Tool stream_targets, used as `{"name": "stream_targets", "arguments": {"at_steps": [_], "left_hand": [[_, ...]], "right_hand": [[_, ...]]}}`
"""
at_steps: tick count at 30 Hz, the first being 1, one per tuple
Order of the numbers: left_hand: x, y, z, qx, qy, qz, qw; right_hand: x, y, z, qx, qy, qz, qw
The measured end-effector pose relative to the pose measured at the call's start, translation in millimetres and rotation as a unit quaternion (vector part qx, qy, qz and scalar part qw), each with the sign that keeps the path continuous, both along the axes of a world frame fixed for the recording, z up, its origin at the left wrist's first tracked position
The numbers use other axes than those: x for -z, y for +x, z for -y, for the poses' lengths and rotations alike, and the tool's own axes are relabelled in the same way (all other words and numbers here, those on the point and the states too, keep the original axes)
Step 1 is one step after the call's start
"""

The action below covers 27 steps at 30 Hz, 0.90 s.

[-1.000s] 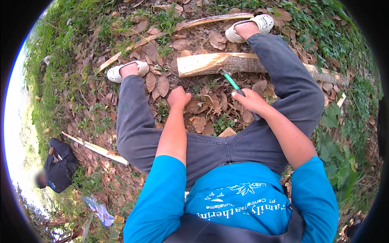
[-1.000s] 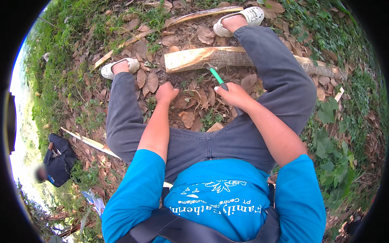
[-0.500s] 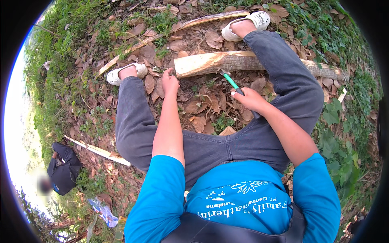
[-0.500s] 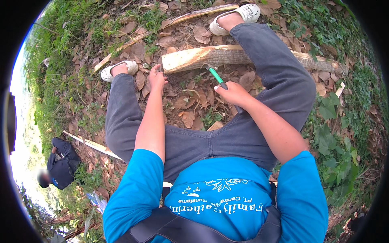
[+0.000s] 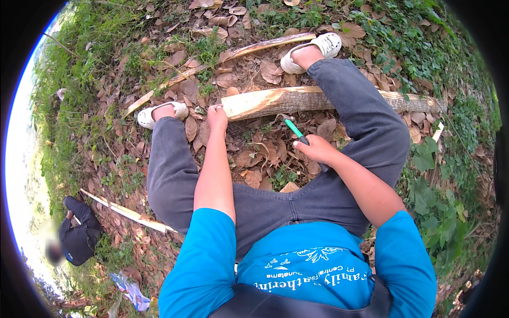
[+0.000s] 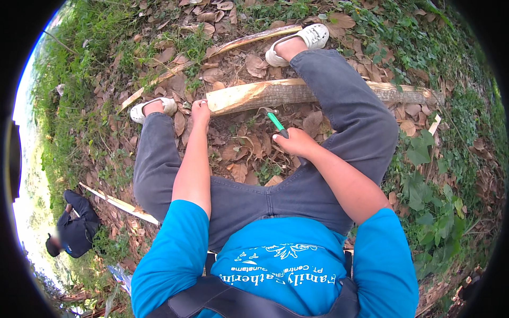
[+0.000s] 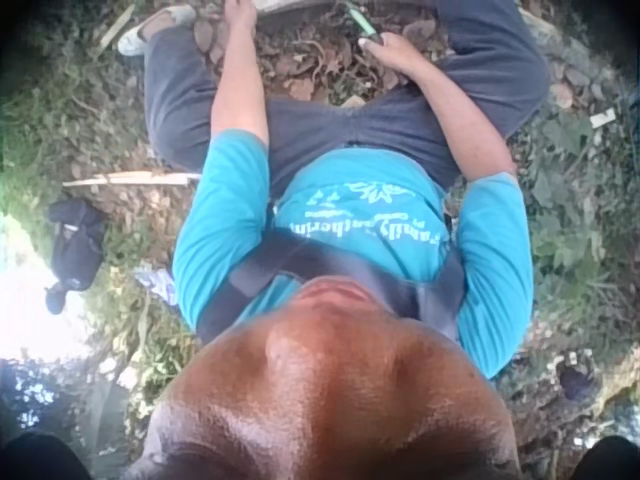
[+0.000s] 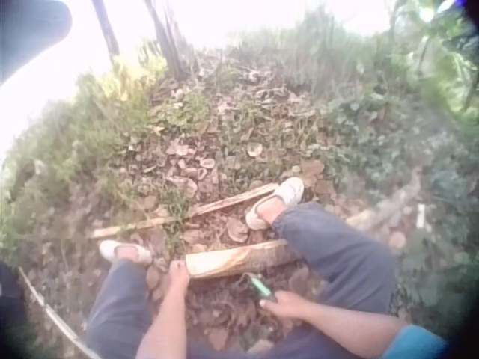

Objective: The person sits on the ground and uses a small green-handled axe to chop and shape a piece of wood. They then switch to a red-handled hand saw to cut the wood further.

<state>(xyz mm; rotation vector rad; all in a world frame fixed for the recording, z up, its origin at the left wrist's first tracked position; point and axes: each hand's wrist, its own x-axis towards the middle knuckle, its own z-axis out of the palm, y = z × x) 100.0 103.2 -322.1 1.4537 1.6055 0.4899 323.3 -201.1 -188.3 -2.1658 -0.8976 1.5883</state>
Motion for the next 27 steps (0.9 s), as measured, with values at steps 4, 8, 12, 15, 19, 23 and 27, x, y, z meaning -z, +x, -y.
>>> {"name": "stream_targets", "arguments": {"at_steps": [4,8,12,15,19,23,27], "left_hand": [[-16.3,18.6,18.6,-0.004,-0.02,0.048,0.999],[-23.6,-0.5,27.5,-0.039,-0.046,0.116,0.991],[-28.5,-7.9,44.8,0.005,-0.01,0.038,0.999],[-26.9,-13.9,51.2,0.002,-0.01,0.05,0.999],[-42.7,-13.7,49.3,0.068,0.028,-0.023,0.997],[-62.6,-6.7,53.0,0.131,0.135,-0.105,0.977],[-53.2,-11.2,49.3,0.167,0.189,-0.077,0.965]], "right_hand": [[4.9,5.3,5.1,-0.003,0.004,-0.001,1.0],[-9.0,-4.6,-0.7,-0.012,0.034,0.01,0.999],[-16.0,-7.3,2.3,-0.044,0.028,-0.011,0.999],[-8.1,-8.8,7.3,-0.064,0.025,-0.01,0.998],[2.5,-7.6,7.2,-0.054,0.019,-0.002,0.998],[3.2,-7.0,10.5,-0.051,0.017,0.006,0.999],[-2.9,-11.1,8.3,-0.053,0.024,0.026,0.998]]}}
